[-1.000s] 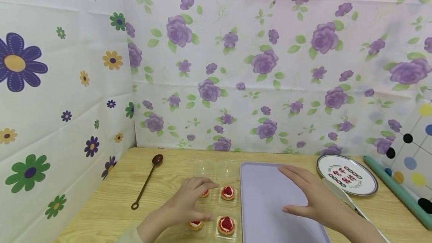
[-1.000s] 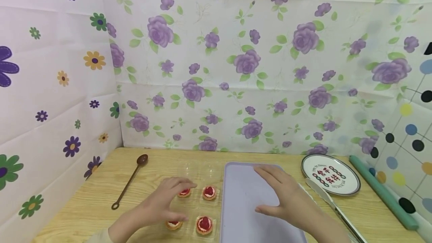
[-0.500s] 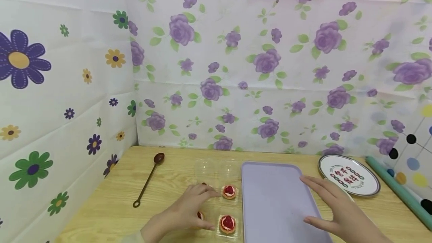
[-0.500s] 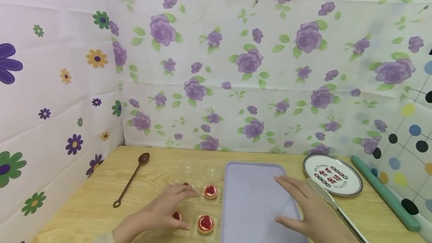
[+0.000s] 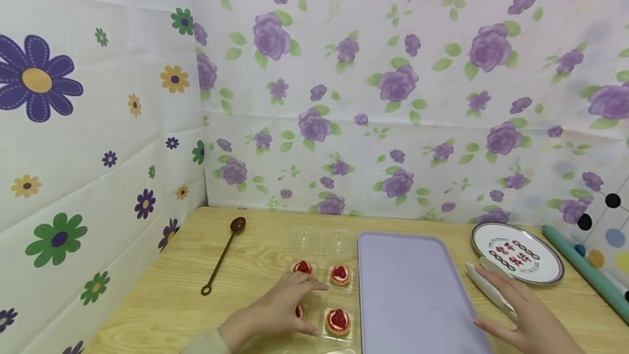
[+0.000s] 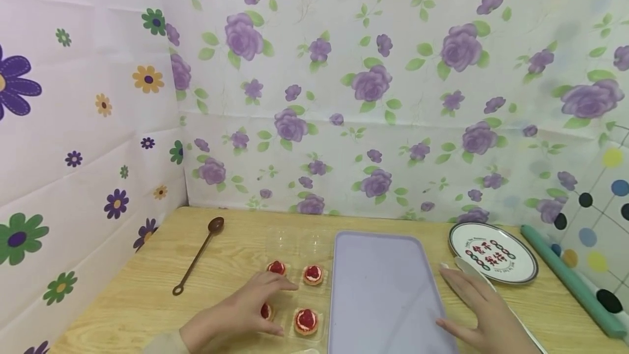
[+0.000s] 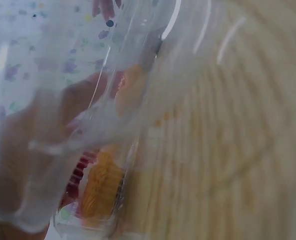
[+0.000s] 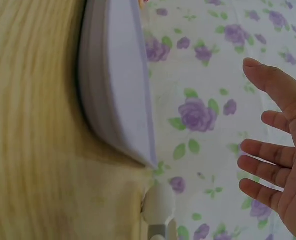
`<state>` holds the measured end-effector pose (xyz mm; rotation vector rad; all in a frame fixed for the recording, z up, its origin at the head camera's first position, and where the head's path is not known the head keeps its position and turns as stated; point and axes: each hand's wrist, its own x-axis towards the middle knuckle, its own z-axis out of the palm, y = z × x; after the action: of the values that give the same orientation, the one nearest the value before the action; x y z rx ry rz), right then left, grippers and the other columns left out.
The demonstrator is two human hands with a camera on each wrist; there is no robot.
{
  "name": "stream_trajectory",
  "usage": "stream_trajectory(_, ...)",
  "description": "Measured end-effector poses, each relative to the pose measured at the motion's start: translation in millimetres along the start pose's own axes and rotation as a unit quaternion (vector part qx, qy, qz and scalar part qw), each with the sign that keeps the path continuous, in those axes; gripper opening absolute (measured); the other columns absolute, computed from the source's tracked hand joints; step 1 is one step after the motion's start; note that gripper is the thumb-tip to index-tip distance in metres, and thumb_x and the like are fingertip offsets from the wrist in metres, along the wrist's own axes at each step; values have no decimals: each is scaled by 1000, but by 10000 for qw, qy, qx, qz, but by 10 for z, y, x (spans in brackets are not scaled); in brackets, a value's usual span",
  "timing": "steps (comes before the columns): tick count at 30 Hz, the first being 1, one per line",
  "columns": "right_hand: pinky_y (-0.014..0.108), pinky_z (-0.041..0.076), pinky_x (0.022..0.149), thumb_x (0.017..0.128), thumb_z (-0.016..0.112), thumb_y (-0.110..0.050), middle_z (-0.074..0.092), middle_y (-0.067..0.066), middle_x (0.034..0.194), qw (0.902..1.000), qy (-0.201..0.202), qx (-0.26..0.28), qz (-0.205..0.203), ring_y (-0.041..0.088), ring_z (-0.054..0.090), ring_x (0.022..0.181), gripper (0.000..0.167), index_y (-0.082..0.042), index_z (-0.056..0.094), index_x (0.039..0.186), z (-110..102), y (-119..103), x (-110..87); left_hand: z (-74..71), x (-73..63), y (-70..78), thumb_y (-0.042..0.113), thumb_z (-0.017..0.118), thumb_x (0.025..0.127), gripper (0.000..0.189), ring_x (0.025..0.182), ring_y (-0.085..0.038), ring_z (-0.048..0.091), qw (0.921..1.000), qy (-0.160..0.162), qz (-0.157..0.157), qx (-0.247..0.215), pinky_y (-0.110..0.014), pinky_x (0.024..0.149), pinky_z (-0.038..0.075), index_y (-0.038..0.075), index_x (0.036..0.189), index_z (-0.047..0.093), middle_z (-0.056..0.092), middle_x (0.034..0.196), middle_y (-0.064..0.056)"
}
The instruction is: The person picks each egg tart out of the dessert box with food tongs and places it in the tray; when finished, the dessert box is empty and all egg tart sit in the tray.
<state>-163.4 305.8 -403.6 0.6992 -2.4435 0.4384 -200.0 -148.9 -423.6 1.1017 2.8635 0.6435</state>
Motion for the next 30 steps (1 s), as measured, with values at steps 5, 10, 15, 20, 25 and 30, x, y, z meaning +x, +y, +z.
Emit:
stream_trajectory(5, 25, 52, 83, 62, 89, -30, 37, -22, 145, 9982, -148, -121, 567, -19, 27, 127, 92, -22, 45, 143, 25, 148, -127, 76, 11, -2, 59, 73, 72, 78, 126, -20, 48, 9997, -50, 177, 145, -43, 108, 40, 20, 136, 52, 55, 133, 3)
stream_trajectory(10, 67, 47, 70, 68, 86, -32, 54, 20, 130, 9927, -563, -20, 1065, 34, 52, 109, 92, -23, 39, 147, -3, 256, -207, 129, 23, -3, 60, 72, 72, 82, 127, -21, 48, 9993, -100, 282, 213, -44, 109, 40, 18, 138, 49, 56, 132, 5)
stream_trajectory(15, 68, 45, 73, 71, 83, -35, 54, 24, 127, 9876, -798, 28, 1350, 46, 52, 106, 87, -15, 41, 146, -5, 345, -214, 147, 7, -21, 58, 73, 71, 80, 125, -19, 50, 9997, 28, 226, 72, -44, 109, 39, 17, 137, 51, 58, 129, 7)
stream_trajectory(20, 66, 42, 79, 75, 80, -40, 54, 30, 128, 9791, -1031, 66, 1755, 51, 49, 111, 80, -4, 47, 139, 18, 455, -231, 147, -8, -29, 57, 73, 73, 74, 121, -16, 52, 9995, 157, 259, -44, -41, 106, 41, 16, 132, 55, 59, 127, 7)
stream_trajectory(25, 65, 40, 82, 73, 81, -40, 53, 33, 126, 9779, -916, -103, 1877, 52, 47, 110, 82, 1, 48, 136, 58, 592, -337, 144, -4, 1, 58, 74, 71, 78, 122, -17, 51, 9997, 122, 177, 105, -43, 108, 39, 17, 134, 54, 59, 128, 6)
stream_trajectory(30, 69, 38, 83, 73, 80, -45, 51, 38, 123, 9720, -907, -401, 2132, 55, 46, 107, 87, 3, 46, 137, 68, 690, -442, 165, 25, 50, 65, 72, 68, 83, 120, -17, 51, 9982, 255, 197, 499, -45, 109, 38, 16, 134, 54, 58, 127, 4)
